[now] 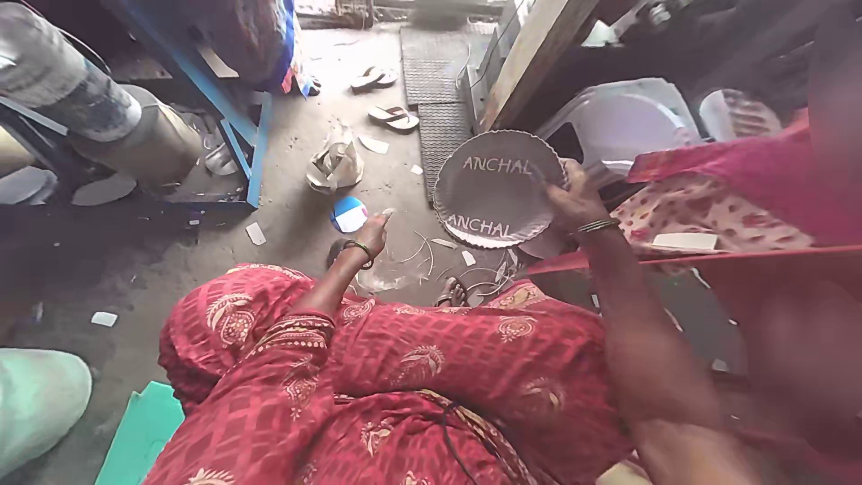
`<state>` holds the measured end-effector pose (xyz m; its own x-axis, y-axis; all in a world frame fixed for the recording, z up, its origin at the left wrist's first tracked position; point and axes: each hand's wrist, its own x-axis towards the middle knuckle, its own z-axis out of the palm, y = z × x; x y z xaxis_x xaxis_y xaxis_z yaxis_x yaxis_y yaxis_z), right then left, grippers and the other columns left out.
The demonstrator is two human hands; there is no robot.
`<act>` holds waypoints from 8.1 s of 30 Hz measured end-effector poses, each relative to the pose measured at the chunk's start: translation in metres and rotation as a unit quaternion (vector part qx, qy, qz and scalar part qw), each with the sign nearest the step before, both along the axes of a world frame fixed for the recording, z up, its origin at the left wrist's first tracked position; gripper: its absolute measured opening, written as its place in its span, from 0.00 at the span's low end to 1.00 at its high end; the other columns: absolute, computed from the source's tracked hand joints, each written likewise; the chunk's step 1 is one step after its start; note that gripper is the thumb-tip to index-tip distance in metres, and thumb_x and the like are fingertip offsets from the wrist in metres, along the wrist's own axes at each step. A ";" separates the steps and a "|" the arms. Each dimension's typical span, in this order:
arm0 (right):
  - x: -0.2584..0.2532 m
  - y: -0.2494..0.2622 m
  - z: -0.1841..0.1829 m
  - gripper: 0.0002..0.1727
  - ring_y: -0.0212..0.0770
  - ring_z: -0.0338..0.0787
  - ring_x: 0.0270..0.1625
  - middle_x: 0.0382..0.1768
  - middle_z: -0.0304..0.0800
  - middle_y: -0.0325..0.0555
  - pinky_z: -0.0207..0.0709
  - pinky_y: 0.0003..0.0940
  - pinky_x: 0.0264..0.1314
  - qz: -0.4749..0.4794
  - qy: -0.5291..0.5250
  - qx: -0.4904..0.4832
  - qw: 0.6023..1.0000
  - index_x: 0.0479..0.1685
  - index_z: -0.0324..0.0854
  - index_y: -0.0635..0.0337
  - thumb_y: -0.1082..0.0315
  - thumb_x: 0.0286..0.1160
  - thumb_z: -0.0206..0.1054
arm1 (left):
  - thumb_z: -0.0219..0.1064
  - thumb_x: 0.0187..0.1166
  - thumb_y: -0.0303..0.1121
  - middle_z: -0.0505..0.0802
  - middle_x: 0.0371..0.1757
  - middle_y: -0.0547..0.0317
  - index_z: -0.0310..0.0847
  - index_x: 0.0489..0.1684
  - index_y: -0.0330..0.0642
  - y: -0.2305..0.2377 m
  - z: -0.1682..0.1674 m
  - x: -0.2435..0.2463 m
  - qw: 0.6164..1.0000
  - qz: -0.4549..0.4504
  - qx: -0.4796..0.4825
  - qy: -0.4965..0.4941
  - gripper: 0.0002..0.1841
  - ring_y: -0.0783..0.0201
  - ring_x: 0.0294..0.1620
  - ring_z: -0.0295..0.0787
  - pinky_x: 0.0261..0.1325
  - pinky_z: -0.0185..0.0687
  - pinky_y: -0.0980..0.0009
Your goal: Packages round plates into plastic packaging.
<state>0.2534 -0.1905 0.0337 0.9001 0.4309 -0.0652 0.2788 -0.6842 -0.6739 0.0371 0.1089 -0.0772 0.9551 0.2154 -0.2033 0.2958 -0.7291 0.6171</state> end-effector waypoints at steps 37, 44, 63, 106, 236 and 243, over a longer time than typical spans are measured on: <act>-0.159 0.067 -0.045 0.40 0.64 0.89 0.63 0.69 0.81 0.70 0.79 0.60 0.67 0.252 0.054 -0.086 0.962 0.92 0.47 0.66 0.66 0.84 0.63 | 0.62 0.81 0.22 0.66 0.90 0.37 0.56 0.90 0.31 -0.101 0.055 -0.020 0.990 -0.070 -0.029 -0.121 0.34 0.45 0.80 0.78 0.81 0.73 0.53; -0.140 0.066 -0.050 0.34 0.64 0.90 0.55 0.53 0.85 0.70 0.81 0.61 0.59 0.121 0.119 0.023 0.985 0.79 0.57 0.69 0.72 0.77 0.70 | 0.56 0.83 0.17 0.70 0.88 0.37 0.67 0.85 0.34 -0.121 0.072 -0.032 0.982 -0.119 -0.030 -0.144 0.28 0.43 0.71 0.87 0.71 0.83 0.53; -0.066 0.066 -0.055 0.22 0.49 0.89 0.44 0.52 0.85 0.61 0.86 0.48 0.44 -0.104 0.337 0.193 0.916 0.70 0.73 0.64 0.73 0.77 0.63 | 0.76 0.67 0.62 0.85 0.77 0.57 0.83 0.73 0.50 -0.039 0.058 -0.035 0.924 -0.202 0.190 -0.261 0.37 0.50 0.83 0.74 0.86 0.57 0.37; -0.087 0.065 -0.044 0.40 0.65 0.70 0.82 0.84 0.67 0.61 0.70 0.63 0.76 0.420 -0.113 -0.060 0.899 0.74 0.82 0.51 0.45 0.58 0.85 | 0.50 0.92 0.33 0.88 0.40 0.54 0.80 0.51 0.29 0.021 0.088 -0.032 0.925 0.172 -0.158 -0.299 0.15 0.72 0.43 0.85 0.56 0.83 0.68; -0.088 0.062 -0.035 0.19 0.23 0.84 0.31 0.53 0.94 0.38 0.78 0.20 0.31 0.186 0.323 0.374 0.849 0.59 0.83 0.58 0.65 0.93 0.45 | 0.63 0.87 0.49 0.93 0.46 0.35 0.87 0.52 0.30 -0.002 0.063 -0.037 0.956 -0.051 0.108 0.269 0.25 0.39 0.50 0.91 0.61 0.81 0.37; -0.087 0.060 -0.046 0.16 0.24 0.85 0.31 0.47 0.94 0.37 0.76 0.20 0.28 0.188 0.333 0.376 0.844 0.49 0.81 0.55 0.67 0.90 0.45 | 0.50 0.93 0.51 0.93 0.40 0.48 0.86 0.48 0.28 -0.017 0.078 -0.042 0.920 -0.042 -0.015 0.388 0.30 0.59 0.34 0.87 0.50 0.83 0.57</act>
